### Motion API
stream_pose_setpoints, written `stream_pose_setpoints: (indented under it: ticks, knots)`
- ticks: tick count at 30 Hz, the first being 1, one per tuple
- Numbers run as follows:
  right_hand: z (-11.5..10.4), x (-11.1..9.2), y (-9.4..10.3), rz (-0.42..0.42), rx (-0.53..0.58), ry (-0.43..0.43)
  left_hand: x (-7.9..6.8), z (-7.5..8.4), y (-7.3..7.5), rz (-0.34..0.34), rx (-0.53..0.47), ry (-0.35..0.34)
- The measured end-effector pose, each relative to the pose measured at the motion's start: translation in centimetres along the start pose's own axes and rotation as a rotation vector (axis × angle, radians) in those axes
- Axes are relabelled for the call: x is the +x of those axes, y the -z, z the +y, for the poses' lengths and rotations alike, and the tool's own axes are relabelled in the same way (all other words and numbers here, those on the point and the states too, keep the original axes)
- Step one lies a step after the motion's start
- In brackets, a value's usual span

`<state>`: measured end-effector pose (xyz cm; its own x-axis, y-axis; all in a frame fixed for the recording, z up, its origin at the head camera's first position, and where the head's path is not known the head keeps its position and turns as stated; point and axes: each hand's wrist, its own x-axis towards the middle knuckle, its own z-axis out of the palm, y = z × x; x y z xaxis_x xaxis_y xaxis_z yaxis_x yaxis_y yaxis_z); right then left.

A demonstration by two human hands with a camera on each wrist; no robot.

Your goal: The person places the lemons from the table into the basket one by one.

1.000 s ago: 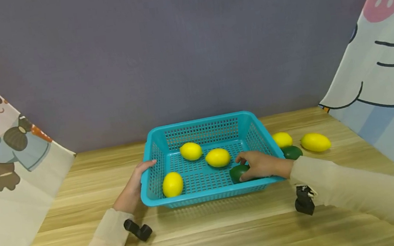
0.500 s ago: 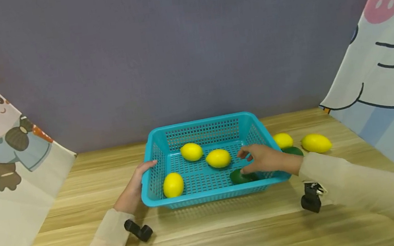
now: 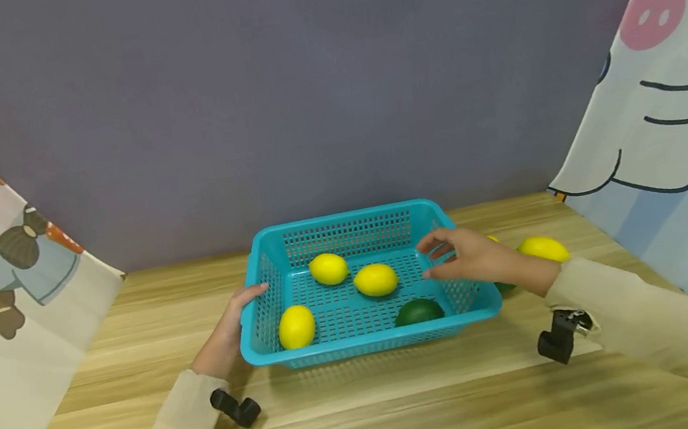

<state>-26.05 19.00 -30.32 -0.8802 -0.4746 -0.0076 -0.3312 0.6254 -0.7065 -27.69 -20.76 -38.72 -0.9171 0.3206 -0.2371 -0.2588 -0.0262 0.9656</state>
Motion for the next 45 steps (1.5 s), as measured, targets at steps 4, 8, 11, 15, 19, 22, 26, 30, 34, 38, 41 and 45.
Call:
stream_pose_setpoints:
  ticks: [4, 8, 11, 15, 19, 22, 26, 30, 34, 38, 41, 45]
  knots:
    - [0.0, -0.5, 1.1, 0.044, 0.024, 0.030, -0.1, -0.1, 0.0, 0.030, 0.007, 0.027]
    - [0.3, -1.1, 2.0, 0.086, 0.069, 0.040, -0.1, -0.1, -0.1, 0.025, 0.011, 0.024]
    - [0.7, -1.5, 2.5, 0.109, 0.080, 0.045, -0.1, -0.1, -0.1, 0.024, 0.008, 0.023]
    - [1.3, -2.0, 3.1, 0.145, 0.071, 0.028, -0.1, -0.1, -0.1, 0.015, -0.014, 0.016]
    - [1.9, -2.5, 3.8, 0.186, 0.044, 0.002, 0.0, -0.1, -0.1, 0.010, -0.016, 0.006]
    - [2.4, -2.7, 4.3, 0.210, 0.018, -0.022, 0.0, -0.1, -0.1, 0.012, -0.005, 0.000]
    - [3.4, -3.0, 5.0, 0.221, -0.003, -0.035, 0.1, -0.1, 0.0, -0.012, 0.000, -0.014]
    - [4.5, -3.4, 5.5, 0.229, -0.031, -0.044, -0.1, -0.1, 0.0, -0.003, 0.007, -0.001]
    - [5.4, -3.8, 5.9, 0.244, -0.064, -0.053, -0.2, -0.2, 0.0, 0.015, 0.009, 0.010]
    - [6.4, -4.1, 6.3, 0.257, -0.079, -0.078, 0.0, -0.3, -0.1, -0.013, -0.013, -0.017]
    - [7.1, -4.3, 6.4, 0.266, -0.086, -0.086, 0.3, -0.3, -0.2, -0.032, -0.030, -0.059]
    - [7.9, -4.4, 6.6, 0.284, -0.098, -0.069, 0.5, -0.4, -0.3, -0.031, -0.036, -0.082]
